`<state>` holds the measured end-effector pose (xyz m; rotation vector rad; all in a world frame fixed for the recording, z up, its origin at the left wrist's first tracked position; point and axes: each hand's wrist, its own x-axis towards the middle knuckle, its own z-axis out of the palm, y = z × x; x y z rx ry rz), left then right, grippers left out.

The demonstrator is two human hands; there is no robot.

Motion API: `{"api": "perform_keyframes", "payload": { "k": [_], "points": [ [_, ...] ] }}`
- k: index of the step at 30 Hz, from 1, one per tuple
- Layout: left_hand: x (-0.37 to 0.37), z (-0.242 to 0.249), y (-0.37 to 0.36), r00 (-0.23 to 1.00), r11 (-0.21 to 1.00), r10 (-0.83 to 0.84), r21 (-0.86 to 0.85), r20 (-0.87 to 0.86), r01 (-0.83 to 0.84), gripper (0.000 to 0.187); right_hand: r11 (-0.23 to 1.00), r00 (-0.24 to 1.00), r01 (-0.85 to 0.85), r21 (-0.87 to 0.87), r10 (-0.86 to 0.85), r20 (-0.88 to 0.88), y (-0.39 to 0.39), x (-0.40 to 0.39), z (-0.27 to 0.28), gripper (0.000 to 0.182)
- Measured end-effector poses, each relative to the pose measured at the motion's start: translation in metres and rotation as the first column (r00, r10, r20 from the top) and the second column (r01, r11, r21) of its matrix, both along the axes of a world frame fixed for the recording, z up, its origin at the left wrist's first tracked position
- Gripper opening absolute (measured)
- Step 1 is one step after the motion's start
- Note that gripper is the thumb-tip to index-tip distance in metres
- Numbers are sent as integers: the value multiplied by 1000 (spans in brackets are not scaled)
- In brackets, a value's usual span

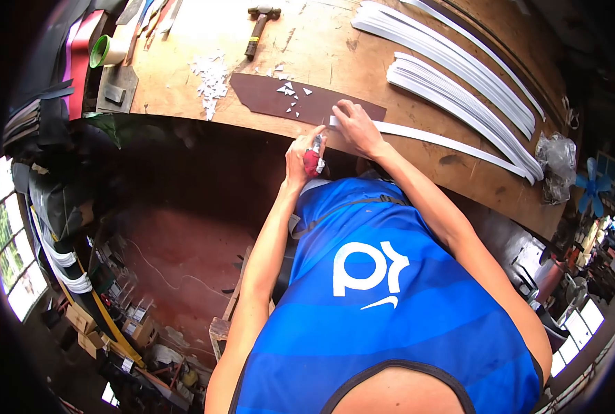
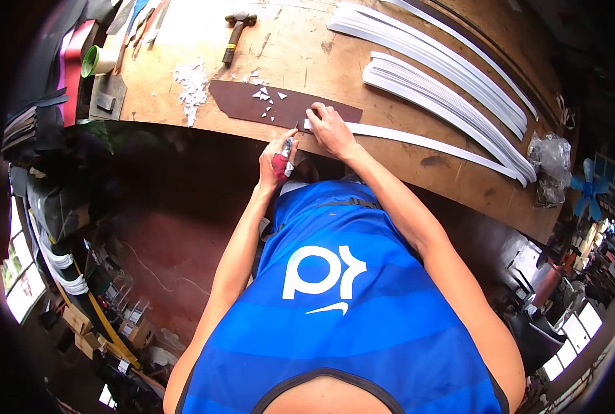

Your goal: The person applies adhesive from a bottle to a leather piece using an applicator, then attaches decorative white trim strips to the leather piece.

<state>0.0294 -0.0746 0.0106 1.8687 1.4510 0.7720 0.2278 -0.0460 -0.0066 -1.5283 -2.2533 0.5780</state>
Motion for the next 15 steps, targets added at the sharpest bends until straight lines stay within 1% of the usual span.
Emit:
{"api": "perform_keyframes", "payload": {
  "k": [2,3,4,6,7,8,10,11,13,15],
  "points": [
    [1,-2,-1,999,999,38,8,38,-38,31,989,996,73,130,-79,39,-3,-1,13,50],
    [2,-2,-1,998,999,44,3,38,-44,31,995,996,91,37,-92,22,-4,4,13,55],
    [3,-2,-2,998,999,49,17,38,-49,31,996,996,84,32,-85,22,-5,9,14,55],
    [3,-2,-4,998,998,58,32,36,-59,32,1000,1000,25,-19,-25,-2,-4,20,16,52],
    [4,-2,-6,996,997,69,18,60,-70,32,1000,1000,-1,19,1,3,-5,23,20,43],
    [5,-1,-7,993,997,78,3,83,-79,32,1000,1000,-4,19,3,3,-5,26,19,43],
    [7,-1,-9,991,996,88,-21,100,-86,32,997,997,-72,26,71,25,-6,29,16,29],
    [8,-1,-10,989,995,97,-46,116,-92,32,997,997,-72,25,71,25,-6,30,13,29],
    [10,-1,-9,988,994,100,-44,118,-95,32,992,998,-66,104,64,21,-5,29,10,19],
    [11,-3,-8,988,994,104,-45,117,-99,32,991,998,-70,115,69,10,-5,28,10,18]
  ]
}}
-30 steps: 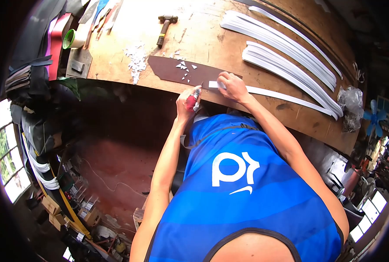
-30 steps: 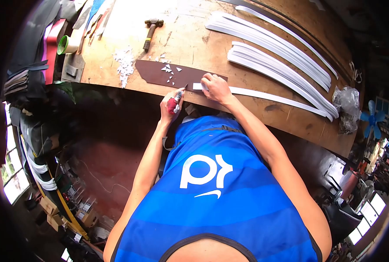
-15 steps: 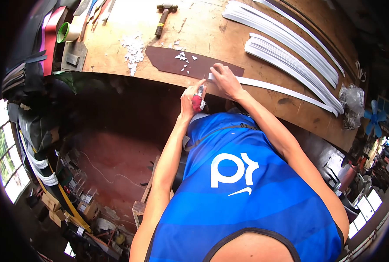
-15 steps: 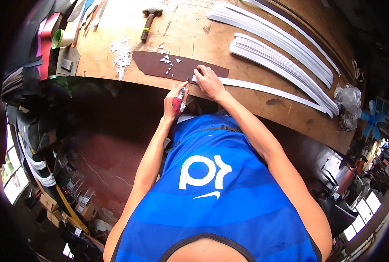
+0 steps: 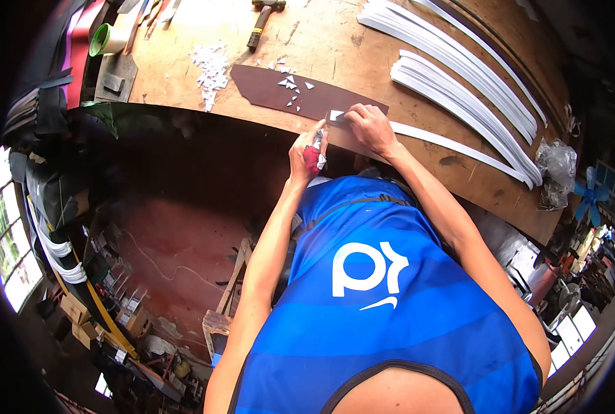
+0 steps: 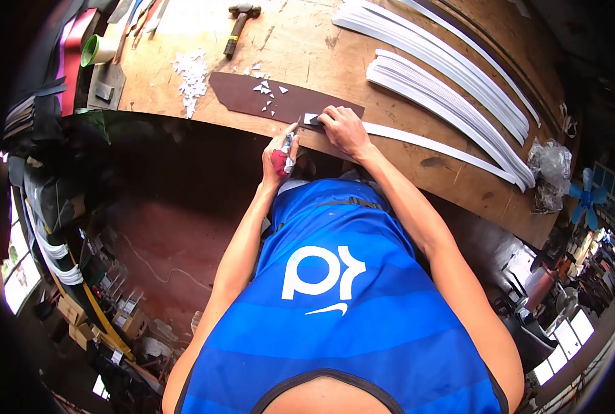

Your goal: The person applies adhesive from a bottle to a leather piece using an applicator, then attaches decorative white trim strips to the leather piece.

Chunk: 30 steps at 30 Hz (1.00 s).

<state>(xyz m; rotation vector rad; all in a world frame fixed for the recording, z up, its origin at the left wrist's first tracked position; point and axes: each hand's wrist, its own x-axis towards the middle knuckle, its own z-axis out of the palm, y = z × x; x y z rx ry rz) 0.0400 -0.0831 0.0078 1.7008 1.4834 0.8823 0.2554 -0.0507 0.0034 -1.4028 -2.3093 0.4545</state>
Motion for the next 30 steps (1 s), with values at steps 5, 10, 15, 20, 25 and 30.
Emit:
{"api": "perform_keyframes", "payload": {
  "k": [5,10,15,20,25,30],
  "points": [
    [2,0,3,1000,999,5,-33,-8,-5,34,999,1000,-5,33,5,-18,0,-8,2,17],
    [5,3,3,998,997,-31,-78,-60,26,30,999,999,38,23,-38,16,-2,-13,-4,18],
    [9,7,4,998,995,-28,-97,-60,23,31,999,999,46,29,-46,9,-3,-12,-5,18],
    [10,10,5,997,996,-33,-90,-67,27,31,998,999,36,43,-36,6,-3,-12,-5,18],
    [11,3,4,998,998,-33,-57,-56,30,31,999,1000,4,39,-4,-9,-2,-10,-6,18],
    [10,4,4,993,990,-63,-129,-104,49,31,999,1000,9,46,-8,-27,-2,-9,-5,18]
  ]
}}
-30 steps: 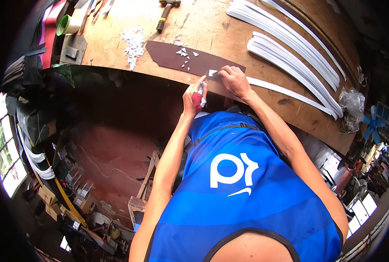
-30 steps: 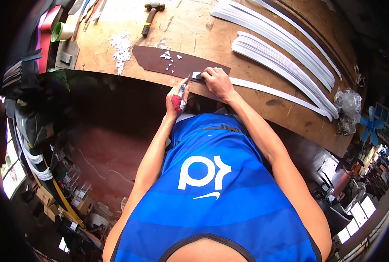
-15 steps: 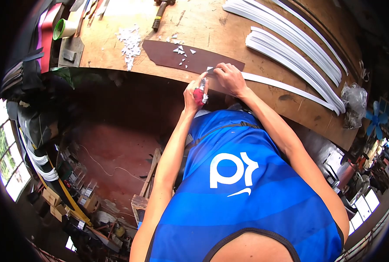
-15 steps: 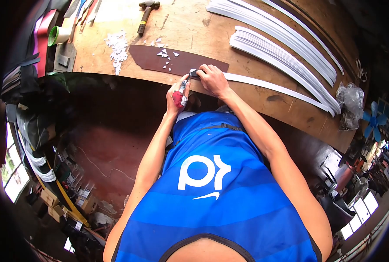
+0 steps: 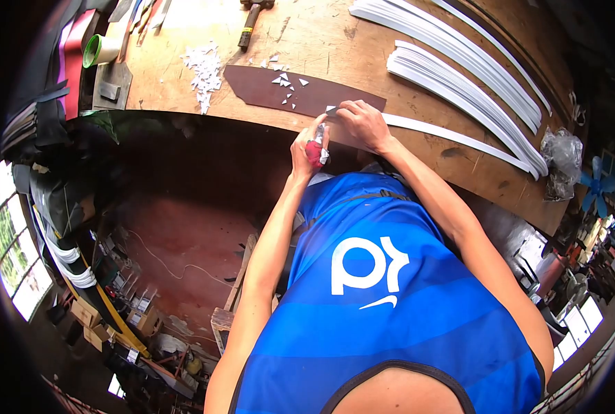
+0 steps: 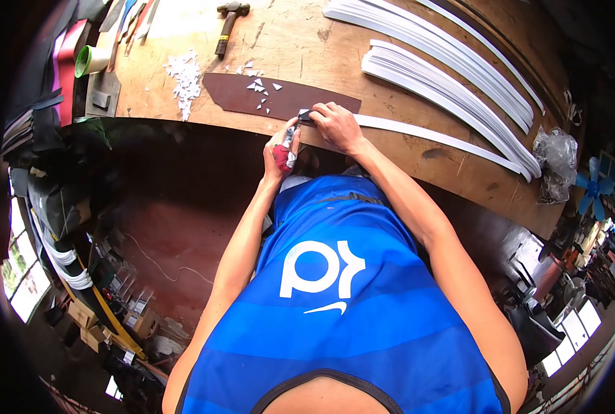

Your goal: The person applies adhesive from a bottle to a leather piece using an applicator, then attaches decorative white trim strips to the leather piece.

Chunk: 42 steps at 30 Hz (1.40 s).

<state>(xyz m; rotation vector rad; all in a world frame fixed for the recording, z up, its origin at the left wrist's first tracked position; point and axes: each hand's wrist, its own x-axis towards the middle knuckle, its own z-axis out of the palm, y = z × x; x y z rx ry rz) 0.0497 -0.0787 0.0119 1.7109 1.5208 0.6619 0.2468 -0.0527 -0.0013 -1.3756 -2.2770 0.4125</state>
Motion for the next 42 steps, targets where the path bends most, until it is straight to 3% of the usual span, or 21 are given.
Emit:
{"api": "perform_keyframes", "payload": {
  "k": [9,14,35,42],
  "points": [
    [-2,-5,-1,998,1000,25,-11,55,-25,31,1000,1000,8,-16,-8,-11,0,0,1,18],
    [0,-12,-2,991,995,39,85,129,-50,34,1000,1000,18,-26,-18,-9,1,-1,2,17],
    [1,-8,-2,995,999,42,-31,86,-40,35,1000,1000,17,-25,-17,-23,2,0,2,16],
    [1,-11,-3,995,998,31,42,92,-35,32,1000,999,23,-14,-23,-39,2,0,-1,14]
  ]
}}
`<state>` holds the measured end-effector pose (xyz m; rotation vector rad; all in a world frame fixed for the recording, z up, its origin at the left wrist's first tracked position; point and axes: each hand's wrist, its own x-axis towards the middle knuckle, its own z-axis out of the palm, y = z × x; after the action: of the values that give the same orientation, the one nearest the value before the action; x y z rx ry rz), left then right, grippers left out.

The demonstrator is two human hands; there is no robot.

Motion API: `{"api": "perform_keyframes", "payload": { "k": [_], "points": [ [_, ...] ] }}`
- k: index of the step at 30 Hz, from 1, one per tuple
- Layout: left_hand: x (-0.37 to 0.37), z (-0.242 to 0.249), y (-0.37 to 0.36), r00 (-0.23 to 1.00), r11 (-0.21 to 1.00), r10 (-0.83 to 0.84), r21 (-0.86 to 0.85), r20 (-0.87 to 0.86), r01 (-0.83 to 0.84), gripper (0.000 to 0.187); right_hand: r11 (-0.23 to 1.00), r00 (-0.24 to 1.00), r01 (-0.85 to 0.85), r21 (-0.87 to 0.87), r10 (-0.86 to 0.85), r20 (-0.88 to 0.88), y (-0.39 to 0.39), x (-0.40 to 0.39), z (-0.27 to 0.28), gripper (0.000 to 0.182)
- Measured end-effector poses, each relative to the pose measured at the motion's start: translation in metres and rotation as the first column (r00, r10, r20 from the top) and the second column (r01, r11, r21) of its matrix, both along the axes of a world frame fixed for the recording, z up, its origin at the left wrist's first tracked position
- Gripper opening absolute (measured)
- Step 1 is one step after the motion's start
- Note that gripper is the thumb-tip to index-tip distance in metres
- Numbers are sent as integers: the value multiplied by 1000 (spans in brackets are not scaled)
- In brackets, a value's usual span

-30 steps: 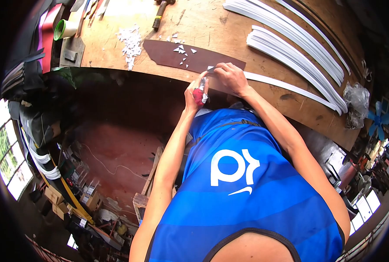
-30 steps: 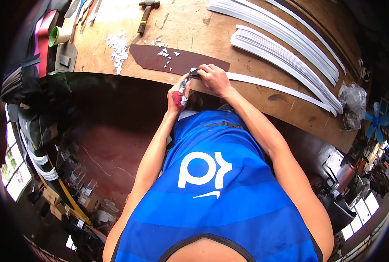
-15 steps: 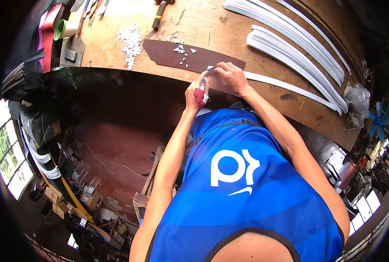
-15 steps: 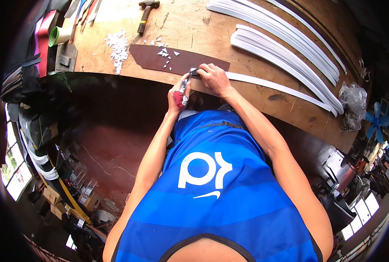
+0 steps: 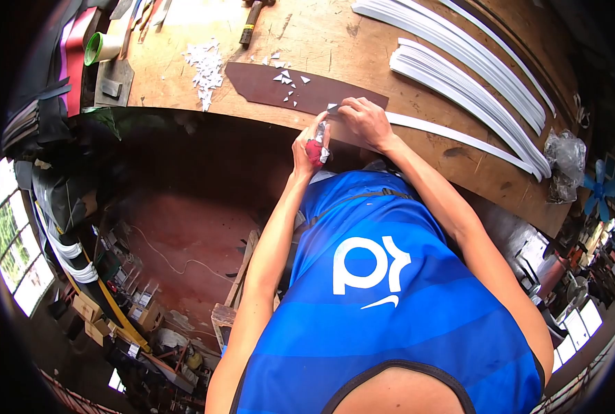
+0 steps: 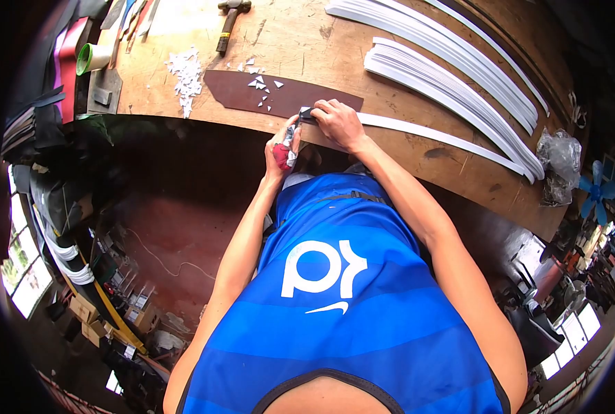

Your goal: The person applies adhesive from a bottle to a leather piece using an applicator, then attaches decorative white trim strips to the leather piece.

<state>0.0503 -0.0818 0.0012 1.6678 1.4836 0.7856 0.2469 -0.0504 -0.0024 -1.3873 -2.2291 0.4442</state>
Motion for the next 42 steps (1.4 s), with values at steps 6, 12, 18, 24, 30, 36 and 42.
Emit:
{"api": "perform_keyframes", "payload": {
  "k": [6,12,18,24,30,36,42],
  "points": [
    [0,2,1,1000,1000,1,-3,-7,-1,32,1000,1000,6,3,-6,0,0,0,2,14],
    [0,2,1,1000,1000,-2,-5,-1,2,32,1000,1000,3,-2,-3,18,0,0,0,15],
    [5,4,0,1000,998,18,-54,-13,-18,35,1000,1000,2,0,-2,16,2,0,0,15],
    [3,5,2,999,1000,-7,-15,-45,6,38,1000,1000,4,-18,-3,20,1,1,0,16],
    [9,9,1,999,991,-21,129,-27,24,37,999,1000,-10,-49,11,8,0,2,-1,19],
    [8,12,-1,993,999,-33,36,-116,38,36,999,996,-26,-38,29,87,-1,9,8,23],
    [7,11,-4,993,999,-27,28,-117,30,38,995,984,-68,-69,78,162,-2,15,1,44]
  ]
}}
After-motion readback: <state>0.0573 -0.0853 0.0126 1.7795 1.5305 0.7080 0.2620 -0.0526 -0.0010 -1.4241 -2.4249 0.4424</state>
